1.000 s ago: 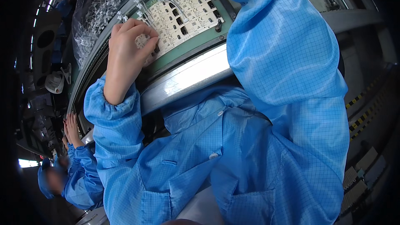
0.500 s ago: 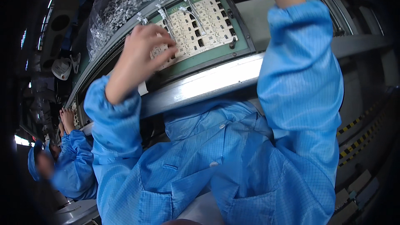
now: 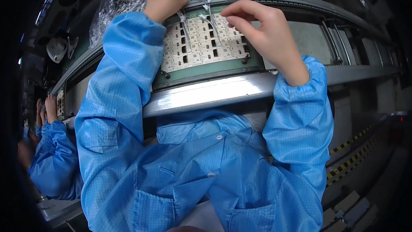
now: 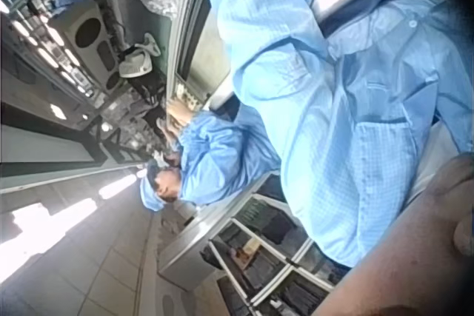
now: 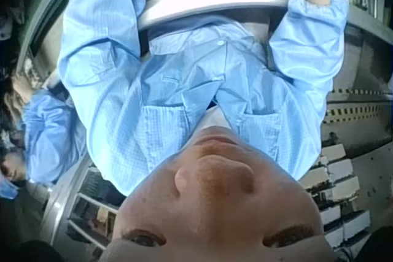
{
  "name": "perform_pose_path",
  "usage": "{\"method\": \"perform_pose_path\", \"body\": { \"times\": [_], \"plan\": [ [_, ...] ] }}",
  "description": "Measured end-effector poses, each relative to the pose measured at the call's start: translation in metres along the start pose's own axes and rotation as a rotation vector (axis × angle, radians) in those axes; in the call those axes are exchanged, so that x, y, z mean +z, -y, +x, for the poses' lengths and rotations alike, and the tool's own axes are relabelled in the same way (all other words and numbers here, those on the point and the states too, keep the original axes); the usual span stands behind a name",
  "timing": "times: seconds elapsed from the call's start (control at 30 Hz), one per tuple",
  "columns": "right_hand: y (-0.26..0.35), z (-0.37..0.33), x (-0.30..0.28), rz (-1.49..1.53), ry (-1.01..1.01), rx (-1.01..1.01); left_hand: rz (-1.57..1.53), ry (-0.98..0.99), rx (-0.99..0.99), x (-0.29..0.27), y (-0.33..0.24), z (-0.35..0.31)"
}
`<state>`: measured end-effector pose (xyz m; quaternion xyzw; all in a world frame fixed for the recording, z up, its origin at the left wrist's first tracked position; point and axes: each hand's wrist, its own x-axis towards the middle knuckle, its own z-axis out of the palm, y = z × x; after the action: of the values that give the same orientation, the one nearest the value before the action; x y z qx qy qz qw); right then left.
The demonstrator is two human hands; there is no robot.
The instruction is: Assembling small electronic components onto LED panel circuit boards on a production line.
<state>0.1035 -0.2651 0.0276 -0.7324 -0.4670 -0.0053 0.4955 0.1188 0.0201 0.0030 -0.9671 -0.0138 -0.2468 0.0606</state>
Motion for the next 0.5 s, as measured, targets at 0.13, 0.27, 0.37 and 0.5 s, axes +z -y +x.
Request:
{"method": "perform_pose_path", "body": {
  "times": [0.13,0.27,0.37,0.5],
  "plan": [
    [0.007,0.001,0.004,-0.069,-0.032,0.016,0.014,0.195,-0.105,0.009,-0.003,0.003],
    [0.009,-0.01,0.019,-0.069,-0.106,0.048,-0.063,0.17,-0.143,-0.006,-0.006,0.001],
    [0.003,-0.023,0.035,-0.32,-0.032,0.011,-0.415,-0.106,-0.192,-0.018,0.0,-0.003],
    [-0.002,-0.024,0.036,-0.414,0.001,-0.02,-0.881,-0.097,-0.305,-0.028,0.021,-0.009]
  ]
}}
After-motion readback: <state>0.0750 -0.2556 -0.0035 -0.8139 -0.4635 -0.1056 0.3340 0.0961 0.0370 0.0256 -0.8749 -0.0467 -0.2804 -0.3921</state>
